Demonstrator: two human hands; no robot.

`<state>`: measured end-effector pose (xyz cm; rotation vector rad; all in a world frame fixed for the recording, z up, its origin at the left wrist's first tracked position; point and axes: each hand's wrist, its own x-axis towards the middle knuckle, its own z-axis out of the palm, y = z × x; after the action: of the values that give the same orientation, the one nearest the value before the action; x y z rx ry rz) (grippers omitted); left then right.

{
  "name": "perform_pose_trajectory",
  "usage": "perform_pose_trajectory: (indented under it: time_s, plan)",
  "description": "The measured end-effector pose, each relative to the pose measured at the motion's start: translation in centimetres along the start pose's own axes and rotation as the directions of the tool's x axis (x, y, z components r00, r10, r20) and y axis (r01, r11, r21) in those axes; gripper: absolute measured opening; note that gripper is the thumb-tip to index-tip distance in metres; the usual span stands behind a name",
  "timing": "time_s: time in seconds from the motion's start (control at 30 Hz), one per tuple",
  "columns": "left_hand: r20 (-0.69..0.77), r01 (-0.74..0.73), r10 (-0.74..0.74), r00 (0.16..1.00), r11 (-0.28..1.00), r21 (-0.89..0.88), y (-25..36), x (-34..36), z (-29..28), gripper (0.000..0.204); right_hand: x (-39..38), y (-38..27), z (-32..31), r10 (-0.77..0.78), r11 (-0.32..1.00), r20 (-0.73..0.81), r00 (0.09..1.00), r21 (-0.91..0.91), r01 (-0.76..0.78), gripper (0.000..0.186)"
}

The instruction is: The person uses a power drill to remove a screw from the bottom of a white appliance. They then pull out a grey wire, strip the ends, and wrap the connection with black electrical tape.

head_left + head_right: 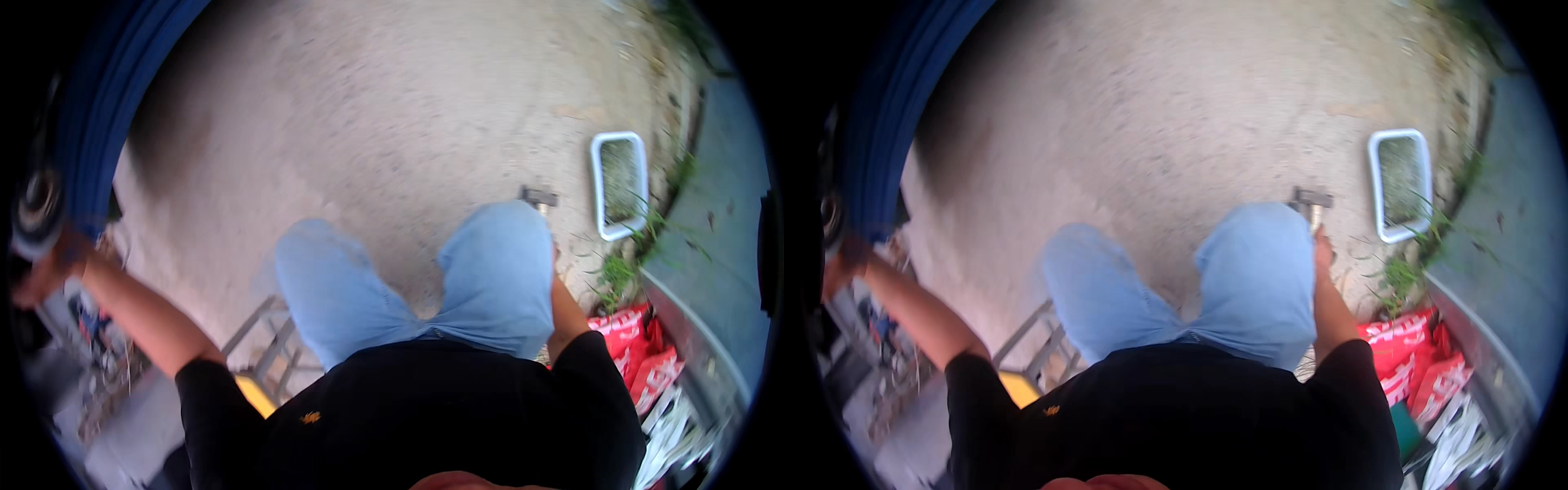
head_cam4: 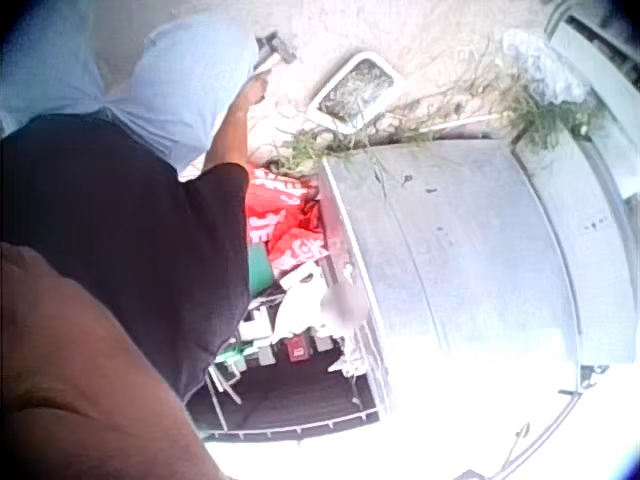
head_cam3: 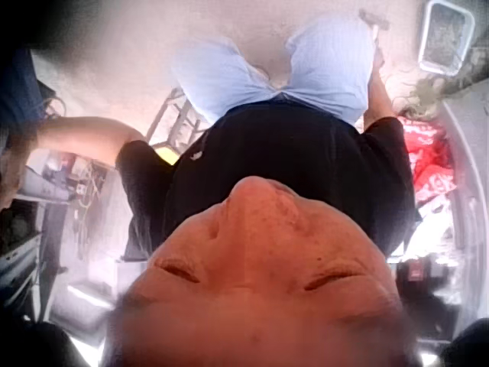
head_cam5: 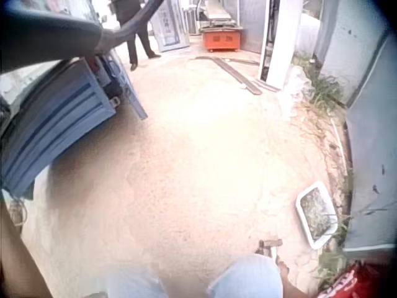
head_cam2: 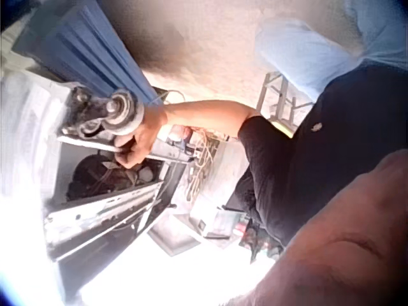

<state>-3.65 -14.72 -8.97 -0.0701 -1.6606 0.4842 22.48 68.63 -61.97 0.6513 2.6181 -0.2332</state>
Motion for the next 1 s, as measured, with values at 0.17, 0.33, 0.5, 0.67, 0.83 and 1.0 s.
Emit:
perform_pose_trajectory:
  time_s: [0.17, 0.33, 0.5, 0.67, 0.83, 1.0]
  plan:
    - [0.057, 0.211, -0.204, 0.977, 0.922, -0.325, 8.7, 2.8, -1.6, 0.048, 2.4, -5.7, -8.6, -0.053, 0.975, 0.306, 0.95, -0.188, 0.115, 0.043]
    - [0.396, 0.057, 0.034, 0.918, 0.975, -0.214, 9.5, 3.3, -5.1, 0.053, 0.7, -10.3, -17.1, 0.105, 0.878, 0.535, 0.838, -0.445, 0.174, 0.054]
    - [0.623, 0.061, 0.141, 0.77, 0.955, -0.291, 9.5, 6.6, -7.7, 0.058, -7.6, -3.1, -17.2, -0.082, 0.917, 0.53, 0.844, -0.293, 0.272, 0.03]
    - [0.899, 0.182, 0.213, 0.381, 0.937, -0.299, 4.3, 10.8, -13.7, 0.072, -23.1, -5.2, -22.0, 0.019, 0.98, 0.712, 0.702, -0.152, 0.128, 0.036]
    - [0.952, 0.477, 0.305, 0.013, 0.835, -0.274, 0.6, 8.0, -19.6, 0.067, -38.9, -2.9, -31.2, 0.162, 0.956, 0.762, 0.626, 0.036, -0.291, 0.04]
    - [0.517, 0.679, 0.576, -0.634, 0.734, 0.015, 4.9, 10.7, -28.9, 0.035, -52.8, -0.6, -33.6, 0.358, 0.722, 0.708, 0.609, 0.204, -0.662, 0.041]
